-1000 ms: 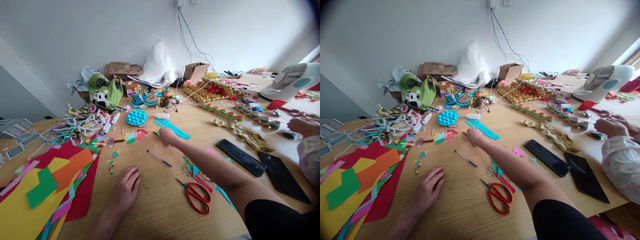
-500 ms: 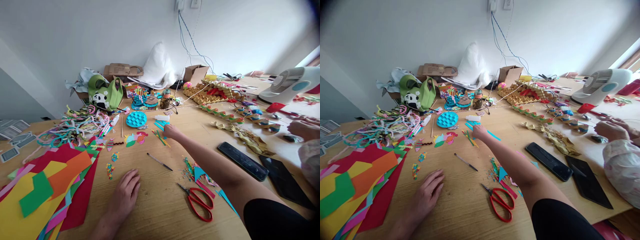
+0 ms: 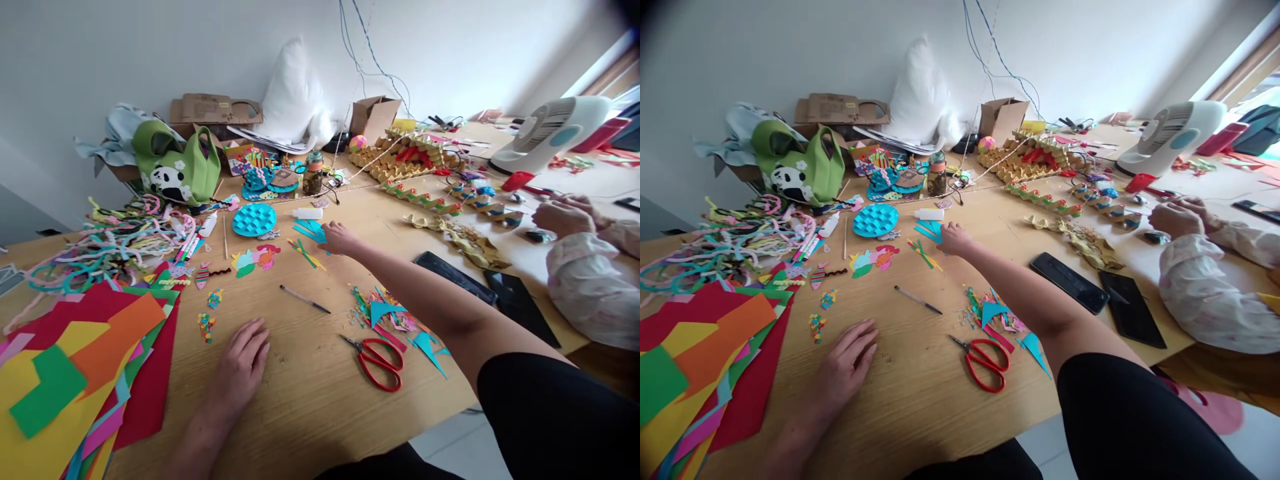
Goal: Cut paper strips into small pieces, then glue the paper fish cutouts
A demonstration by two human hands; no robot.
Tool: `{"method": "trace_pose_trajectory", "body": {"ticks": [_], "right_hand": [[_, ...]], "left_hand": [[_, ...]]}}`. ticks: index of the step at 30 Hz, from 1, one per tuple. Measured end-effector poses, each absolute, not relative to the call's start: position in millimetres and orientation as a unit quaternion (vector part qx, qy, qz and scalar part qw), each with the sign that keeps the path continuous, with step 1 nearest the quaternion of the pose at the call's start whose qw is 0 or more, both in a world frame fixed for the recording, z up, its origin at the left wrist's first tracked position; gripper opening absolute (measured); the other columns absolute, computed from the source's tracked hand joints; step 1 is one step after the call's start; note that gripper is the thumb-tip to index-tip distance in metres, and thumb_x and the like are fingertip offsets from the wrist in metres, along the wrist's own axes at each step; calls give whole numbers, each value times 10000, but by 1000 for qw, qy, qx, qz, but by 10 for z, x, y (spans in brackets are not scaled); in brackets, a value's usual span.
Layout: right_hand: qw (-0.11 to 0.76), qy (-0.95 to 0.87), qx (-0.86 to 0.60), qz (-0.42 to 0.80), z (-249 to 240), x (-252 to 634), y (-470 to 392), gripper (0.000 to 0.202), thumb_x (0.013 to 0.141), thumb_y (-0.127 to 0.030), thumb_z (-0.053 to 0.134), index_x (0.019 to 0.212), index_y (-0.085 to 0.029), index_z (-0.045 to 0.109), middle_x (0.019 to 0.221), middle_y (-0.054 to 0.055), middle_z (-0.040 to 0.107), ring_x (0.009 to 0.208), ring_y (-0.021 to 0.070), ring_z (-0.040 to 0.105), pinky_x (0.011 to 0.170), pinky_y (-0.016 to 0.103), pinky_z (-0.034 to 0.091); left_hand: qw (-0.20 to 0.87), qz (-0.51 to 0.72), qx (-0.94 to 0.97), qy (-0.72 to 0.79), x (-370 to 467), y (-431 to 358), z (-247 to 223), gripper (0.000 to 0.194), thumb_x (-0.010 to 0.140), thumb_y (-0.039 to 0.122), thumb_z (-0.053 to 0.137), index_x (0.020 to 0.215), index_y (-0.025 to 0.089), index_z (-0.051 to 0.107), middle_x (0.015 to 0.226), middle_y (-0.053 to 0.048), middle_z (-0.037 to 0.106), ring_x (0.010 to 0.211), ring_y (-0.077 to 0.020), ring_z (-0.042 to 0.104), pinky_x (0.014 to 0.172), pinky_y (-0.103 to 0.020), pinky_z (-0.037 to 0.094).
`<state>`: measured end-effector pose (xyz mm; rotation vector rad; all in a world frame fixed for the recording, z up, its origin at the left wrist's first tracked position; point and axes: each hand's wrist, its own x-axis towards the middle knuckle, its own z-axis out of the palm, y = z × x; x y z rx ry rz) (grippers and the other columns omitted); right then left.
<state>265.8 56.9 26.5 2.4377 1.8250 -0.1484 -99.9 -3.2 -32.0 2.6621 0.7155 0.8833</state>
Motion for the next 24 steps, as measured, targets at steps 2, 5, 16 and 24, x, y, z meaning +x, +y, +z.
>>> {"method": "trace_pose_trajectory", "body": {"ticks": [2, 5, 16, 24], "right_hand": [[41, 595, 802, -48, 282, 2645, 537, 523, 847, -357, 641, 1232, -28, 510, 1205, 231, 566, 1146, 317, 504, 927, 359, 374], [16, 594, 804, -23, 365, 2597, 371, 503, 908, -373, 561, 1264, -26, 487, 1232, 232, 546, 1175, 323, 478, 952, 374, 362], [-143, 664, 734, 10, 288, 1853, -1463, 296, 922, -428, 539, 996, -143, 563, 915, 106, 614, 890, 248, 559, 771, 351, 462], [-5, 639, 769, -32, 172, 1600, -2025, 77, 896, -223, 560, 867, -152, 571, 879, 105, 608, 834, 231, 598, 731, 321, 451]], "left_hand": [[128, 300, 912, 248, -1012, -27, -326, 245, 891, 196, 523, 1095, 166, 655, 1192, -102, 640, 1128, -226, 599, 965, -397, 531], [132, 301, 909, 255, -1033, -13, -334, 252, 890, 196, 526, 1103, 162, 655, 1194, -104, 636, 1126, -225, 597, 971, -394, 526], [96, 317, 914, 234, -990, -33, -280, 222, 887, 170, 523, 1069, 158, 649, 1155, -113, 652, 1095, -234, 611, 926, -408, 546], [98, 313, 916, 229, -973, -53, -301, 216, 891, 165, 519, 1068, 162, 643, 1152, -109, 651, 1093, -224, 610, 929, -394, 544]]}}
